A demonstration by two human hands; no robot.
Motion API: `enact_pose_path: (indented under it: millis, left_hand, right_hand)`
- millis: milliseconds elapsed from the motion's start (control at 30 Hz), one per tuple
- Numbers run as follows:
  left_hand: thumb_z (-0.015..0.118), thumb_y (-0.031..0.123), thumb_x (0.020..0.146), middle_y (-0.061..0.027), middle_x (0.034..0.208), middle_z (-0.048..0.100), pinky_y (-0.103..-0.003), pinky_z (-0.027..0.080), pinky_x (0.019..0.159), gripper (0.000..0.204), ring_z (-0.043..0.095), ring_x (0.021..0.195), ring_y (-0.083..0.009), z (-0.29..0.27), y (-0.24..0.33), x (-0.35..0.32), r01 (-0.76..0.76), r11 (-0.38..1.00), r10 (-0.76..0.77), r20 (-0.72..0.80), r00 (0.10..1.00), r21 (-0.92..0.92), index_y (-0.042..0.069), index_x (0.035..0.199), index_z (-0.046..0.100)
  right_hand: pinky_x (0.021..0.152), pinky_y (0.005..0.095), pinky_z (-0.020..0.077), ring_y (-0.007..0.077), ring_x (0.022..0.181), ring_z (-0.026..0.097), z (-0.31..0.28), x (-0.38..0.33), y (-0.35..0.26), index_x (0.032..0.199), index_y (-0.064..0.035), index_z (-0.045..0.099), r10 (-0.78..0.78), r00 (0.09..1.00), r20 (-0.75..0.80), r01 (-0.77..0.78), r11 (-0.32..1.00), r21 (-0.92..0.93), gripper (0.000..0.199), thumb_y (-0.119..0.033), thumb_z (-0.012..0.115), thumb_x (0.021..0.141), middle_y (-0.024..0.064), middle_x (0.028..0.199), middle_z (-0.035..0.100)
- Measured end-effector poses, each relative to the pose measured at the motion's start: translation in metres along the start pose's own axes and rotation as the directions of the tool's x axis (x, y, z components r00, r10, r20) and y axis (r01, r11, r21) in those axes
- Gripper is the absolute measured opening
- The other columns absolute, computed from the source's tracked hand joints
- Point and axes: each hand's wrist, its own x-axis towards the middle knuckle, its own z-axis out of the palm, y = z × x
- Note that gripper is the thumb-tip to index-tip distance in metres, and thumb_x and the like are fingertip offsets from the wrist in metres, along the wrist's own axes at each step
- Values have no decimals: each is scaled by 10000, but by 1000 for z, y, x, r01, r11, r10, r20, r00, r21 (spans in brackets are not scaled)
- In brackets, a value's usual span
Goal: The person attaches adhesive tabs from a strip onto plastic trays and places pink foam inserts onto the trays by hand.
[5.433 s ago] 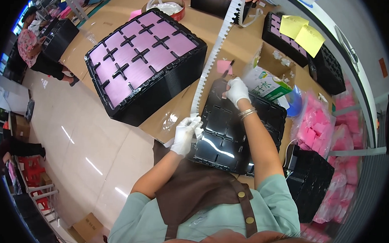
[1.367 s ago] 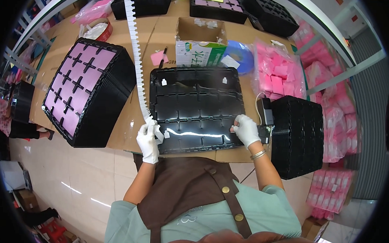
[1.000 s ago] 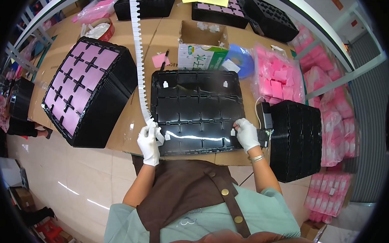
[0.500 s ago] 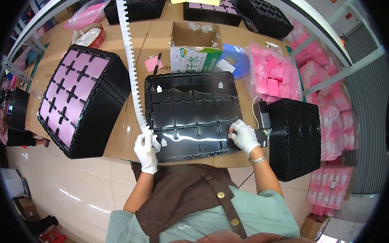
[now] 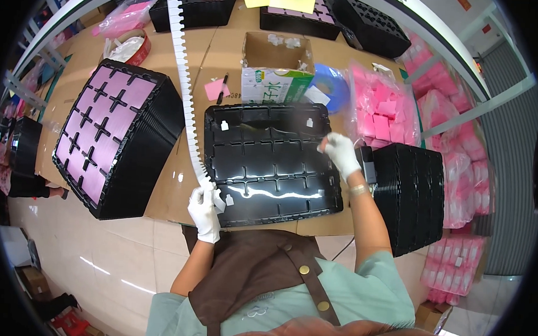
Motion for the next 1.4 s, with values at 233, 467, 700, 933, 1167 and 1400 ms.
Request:
enact_pose_path:
  millis: [233,467,700,933,1167,1400]
  left_hand:
    - [596,132,933,-74,902,667,-257,467,751,161,593,804,-105,-8,-16,3,-52,994,48,45,998,101,-20,897,638]
    - [623,89,891,-42,787,591,-257,419,661,125,533,727,-102,-5,-13,3,-49,998,50,-19,999,43,-17,829,646]
    - [593,119,928,-85,890,669,-257,482,723,157,610,765,-119,-15,-32,8,-101,979,98,25,995,177,-20,883,651]
    - [632,82,876,-41,771,574,-259,406,646,126,509,707,-104,-10,-28,6,-21,999,22,-32,999,36,-20,802,629]
    - [646,93,868,-37,735,583,-264,404,618,129,512,667,-110,-9,-25,9,-94,987,100,-40,994,132,-7,786,643]
    - [628,96,874,-70,760,623,-277,467,639,137,603,692,-135,-7,-13,5,-115,982,118,-7,993,152,-18,801,651]
  right_hand:
    - [757,339,508,251,832,678,18,85,0,898,-88,710,12,999,-34,-22,949,-313,165,-174,728,759,126,865,703]
    - [733,314,503,187,770,660,10,113,13,835,-56,678,86,981,174,-36,962,-270,120,-134,732,761,82,783,698]
    - [739,323,507,217,764,665,15,95,-19,813,-58,669,87,983,159,-2,882,-471,123,-144,731,751,101,768,686]
    - [711,337,522,253,764,664,32,81,8,776,-34,628,-189,979,-71,165,950,-264,71,27,629,739,133,788,644]
    - [716,310,495,145,732,589,32,78,4,739,-33,588,-235,967,-93,253,891,378,97,63,579,739,34,766,604]
    - [767,372,510,282,839,668,147,71,-131,844,-58,656,-345,895,281,376,925,-62,91,-61,585,788,138,836,684]
